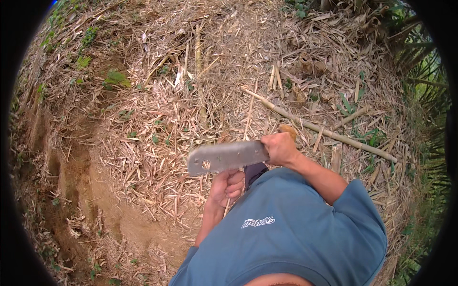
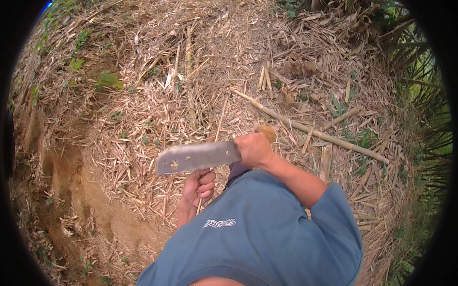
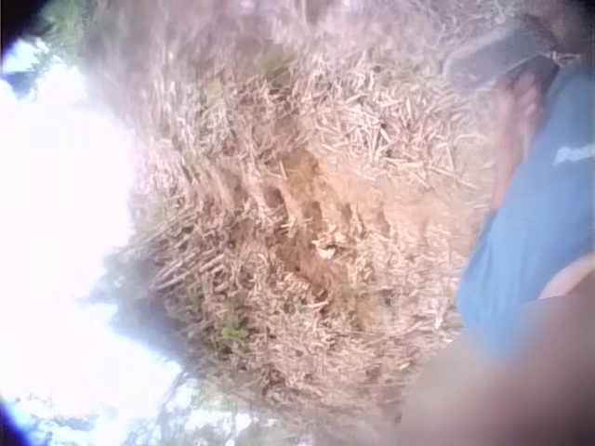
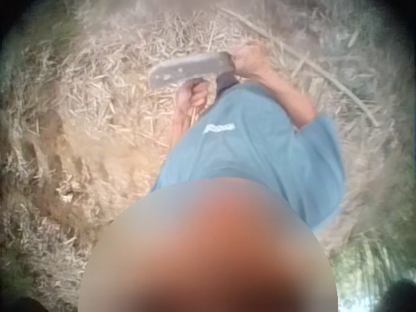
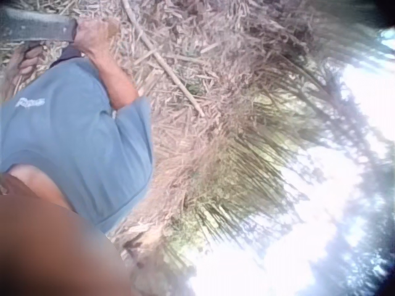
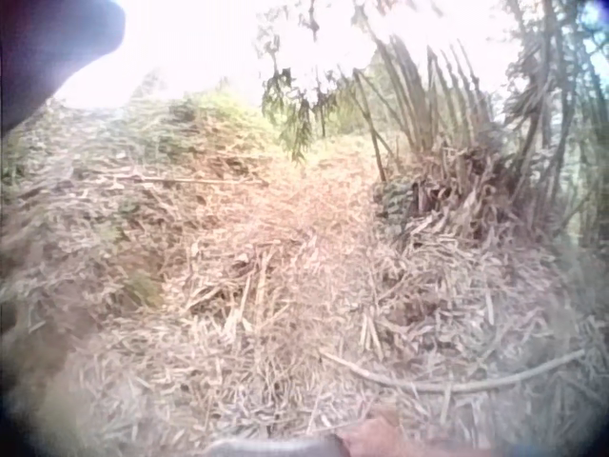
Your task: The person uses a machete to split a bamboo stick into thin strips. They hold the bamboo with one hand and repeatedly strike it with the machete to separate the fibers, producing multiple thin strips that fall to the ground.
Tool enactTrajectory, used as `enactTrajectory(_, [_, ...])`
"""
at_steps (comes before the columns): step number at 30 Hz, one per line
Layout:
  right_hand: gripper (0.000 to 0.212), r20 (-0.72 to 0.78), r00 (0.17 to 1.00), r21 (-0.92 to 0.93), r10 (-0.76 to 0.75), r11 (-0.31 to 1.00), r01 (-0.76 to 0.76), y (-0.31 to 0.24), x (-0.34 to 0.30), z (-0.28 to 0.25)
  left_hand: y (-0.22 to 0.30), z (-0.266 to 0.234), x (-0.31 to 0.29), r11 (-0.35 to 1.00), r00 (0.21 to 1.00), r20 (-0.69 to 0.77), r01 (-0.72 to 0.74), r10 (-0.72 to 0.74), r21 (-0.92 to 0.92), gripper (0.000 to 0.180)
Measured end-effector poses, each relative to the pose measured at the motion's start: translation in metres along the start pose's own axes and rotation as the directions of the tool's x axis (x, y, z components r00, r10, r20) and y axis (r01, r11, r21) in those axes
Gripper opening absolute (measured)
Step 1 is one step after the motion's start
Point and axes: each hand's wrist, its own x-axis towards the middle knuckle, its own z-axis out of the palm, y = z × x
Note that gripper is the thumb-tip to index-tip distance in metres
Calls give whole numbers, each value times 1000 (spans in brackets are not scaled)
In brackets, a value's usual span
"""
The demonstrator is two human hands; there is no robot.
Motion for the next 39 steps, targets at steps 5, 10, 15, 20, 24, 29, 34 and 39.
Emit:
enactTrajectory(5, [13,-110,980,-11,166,986,-168,35,9,5,2,12,-12,994,1000,27,-8,5,113,46])
enactTrajectory(10, [12,-51,966,78,255,965,-250,37,11,-12,0,11,-12,998,998,58,34,-37,47,55])
enactTrajectory(15, [14,-169,985,-90,41,994,-57,44,14,-5,7,38,-10,936,997,-71,14,12,353,53])
enactTrajectory(20, [24,-31,728,447,684,661,-602,101,38,-16,3,40,-24,865,995,-44,96,-85,493,55])
enactTrajectory(24, [29,72,690,866,721,298,-402,106,21,-6,2,59,-17,844,997,-76,45,-5,534,54])
enactTrajectory(29, [21,22,765,1000,644,-23,-9,53,22,-33,0,65,-5,752,997,-78,59,-11,657,52])
enactTrajectory(34, [29,-320,764,628,560,729,-271,42,1,-48,4,77,6,775,994,-103,85,-26,626,53])
enactTrajectory(39, [34,-431,899,109,75,994,-31,27,-16,-40,11,65,25,870,987,-144,133,-73,475,28])
